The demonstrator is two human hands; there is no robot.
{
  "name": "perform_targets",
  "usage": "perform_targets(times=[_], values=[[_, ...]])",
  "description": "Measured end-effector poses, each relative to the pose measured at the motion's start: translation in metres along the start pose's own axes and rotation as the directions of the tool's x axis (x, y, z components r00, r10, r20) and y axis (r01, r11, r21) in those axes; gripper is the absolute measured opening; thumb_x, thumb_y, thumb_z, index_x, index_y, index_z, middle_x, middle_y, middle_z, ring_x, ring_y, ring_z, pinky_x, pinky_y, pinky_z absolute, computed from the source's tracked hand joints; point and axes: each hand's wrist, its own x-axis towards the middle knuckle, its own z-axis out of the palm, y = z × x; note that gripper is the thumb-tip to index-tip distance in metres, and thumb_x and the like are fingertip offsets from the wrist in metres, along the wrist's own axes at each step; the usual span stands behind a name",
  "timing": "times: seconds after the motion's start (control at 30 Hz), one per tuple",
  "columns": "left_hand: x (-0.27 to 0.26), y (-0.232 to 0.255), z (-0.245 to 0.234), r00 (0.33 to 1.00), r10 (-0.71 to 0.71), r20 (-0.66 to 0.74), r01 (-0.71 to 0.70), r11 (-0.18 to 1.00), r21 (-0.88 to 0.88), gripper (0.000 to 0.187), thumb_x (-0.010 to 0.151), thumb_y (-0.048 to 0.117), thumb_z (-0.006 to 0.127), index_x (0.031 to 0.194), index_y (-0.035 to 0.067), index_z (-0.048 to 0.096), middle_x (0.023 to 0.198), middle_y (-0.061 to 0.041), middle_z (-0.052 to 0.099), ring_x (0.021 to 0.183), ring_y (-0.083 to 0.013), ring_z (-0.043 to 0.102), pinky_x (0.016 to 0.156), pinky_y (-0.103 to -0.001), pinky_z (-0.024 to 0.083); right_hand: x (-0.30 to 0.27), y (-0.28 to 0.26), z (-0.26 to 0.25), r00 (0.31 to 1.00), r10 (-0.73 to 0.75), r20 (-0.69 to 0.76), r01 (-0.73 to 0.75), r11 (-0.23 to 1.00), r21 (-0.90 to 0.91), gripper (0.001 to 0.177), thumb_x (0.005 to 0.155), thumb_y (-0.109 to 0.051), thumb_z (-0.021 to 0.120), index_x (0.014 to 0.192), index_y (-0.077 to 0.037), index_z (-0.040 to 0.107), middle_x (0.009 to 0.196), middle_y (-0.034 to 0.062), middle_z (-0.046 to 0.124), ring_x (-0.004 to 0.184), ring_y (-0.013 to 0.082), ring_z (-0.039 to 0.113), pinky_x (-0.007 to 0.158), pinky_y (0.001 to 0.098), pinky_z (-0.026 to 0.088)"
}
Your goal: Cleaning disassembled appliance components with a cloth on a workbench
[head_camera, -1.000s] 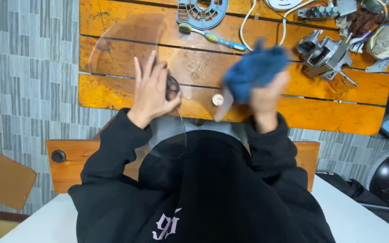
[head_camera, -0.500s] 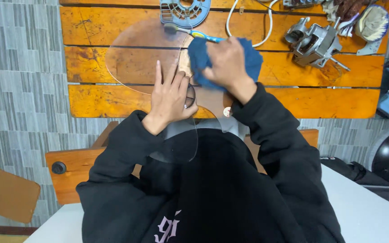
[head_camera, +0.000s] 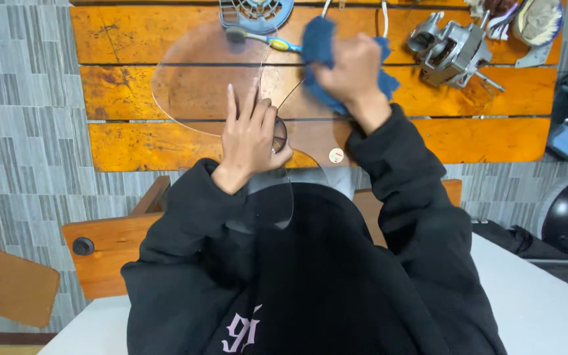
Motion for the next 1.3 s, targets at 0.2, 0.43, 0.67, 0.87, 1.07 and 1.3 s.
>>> perform_targets(times=[0.2, 0.43, 0.67, 0.87, 1.07, 1.3], values=[[0.001, 0.008, 0.009, 0.999, -0.037, -0.039, 0.035, 0.998, -0.042, 0.041, 0.079, 0.040, 0.066, 0.092, 0.001, 0.062, 0.094, -0.018, 0.063, 0.122, -0.0449, 0.061, 0.119, -0.070, 0.027, 0.024, -0.056, -0.018, 0.997, -0.058, -0.057, 0.055, 0.997, -0.057, 0.028, 0.086, -0.039, 0.054, 0.073, -0.015, 0.048, 0.060, 0.0080, 0.046, 0.055, 0.0290, 0.046, 0.060, 0.0458, 0.033], [-0.004, 0.019, 0.011, 0.994, -0.080, -0.074, 0.080, 0.997, -0.005, 0.060, 0.067, 0.040, 0.070, 0.108, -0.003, 0.072, 0.120, -0.022, 0.072, 0.136, -0.0449, 0.052, 0.120, -0.069, 0.023, 0.009, -0.034, 0.001, 0.982, -0.183, -0.035, 0.185, 0.981, 0.061, 0.024, 0.080, -0.029, 0.056, 0.067, -0.016, 0.042, 0.053, 0.0038, 0.035, 0.045, 0.0242, 0.034, 0.056, 0.0413, 0.033], [0.000, 0.020, 0.005, 0.988, -0.127, -0.087, 0.127, 0.992, 0.001, 0.049, 0.077, 0.037, 0.069, 0.104, -0.004, 0.068, 0.111, -0.018, 0.069, 0.138, -0.0445, 0.049, 0.119, -0.068, 0.026, -0.029, 0.066, 0.005, 0.901, 0.432, -0.040, -0.423, 0.896, 0.134, 0.020, 0.092, -0.029, 0.064, 0.081, -0.012, 0.058, 0.069, 0.0089, 0.057, 0.063, 0.0292, 0.055, 0.060, 0.0451, 0.039], [0.002, 0.028, 0.004, 0.969, -0.243, -0.034, 0.243, 0.970, 0.002, 0.051, 0.079, 0.035, 0.071, 0.109, -0.005, 0.064, 0.118, -0.022, 0.067, 0.141, -0.0459, 0.042, 0.116, -0.069, 0.026, -0.020, -0.030, -0.063, 0.758, 0.628, 0.175, -0.630, 0.638, 0.442, 0.068, 0.102, -0.041, 0.059, 0.154, -0.004, 0.037, 0.153, 0.0224, 0.047, 0.140, 0.0364, 0.049, 0.121, 0.0505, 0.036], [0.002, 0.030, 0.007, 0.961, -0.255, -0.103, 0.257, 0.966, 0.000, 0.052, 0.075, 0.033, 0.071, 0.108, -0.005, 0.064, 0.110, -0.020, 0.068, 0.136, -0.0432, 0.051, 0.117, -0.070, 0.025, -0.014, -0.073, -0.073, 0.780, 0.518, 0.351, -0.540, 0.841, -0.040, 0.114, 0.083, -0.030, 0.082, 0.165, -0.010, 0.005, 0.161, 0.0236, 0.029, 0.143, 0.0478, 0.040, 0.117, 0.0564, 0.032], [-0.005, 0.027, 0.014, 0.961, -0.240, -0.136, 0.238, 0.971, -0.031, 0.055, 0.071, 0.038, 0.070, 0.106, -0.005, 0.066, 0.103, -0.019, 0.069, 0.135, -0.0431, 0.052, 0.118, -0.070, 0.023, -0.002, -0.023, -0.041, 0.883, 0.469, -0.020, -0.437, 0.836, 0.333, 0.032, 0.090, -0.014, 0.088, 0.070, -0.009, 0.063, 0.062, -0.0026, 0.055, 0.059, 0.0087, 0.050, 0.050, 0.0347, 0.036]])
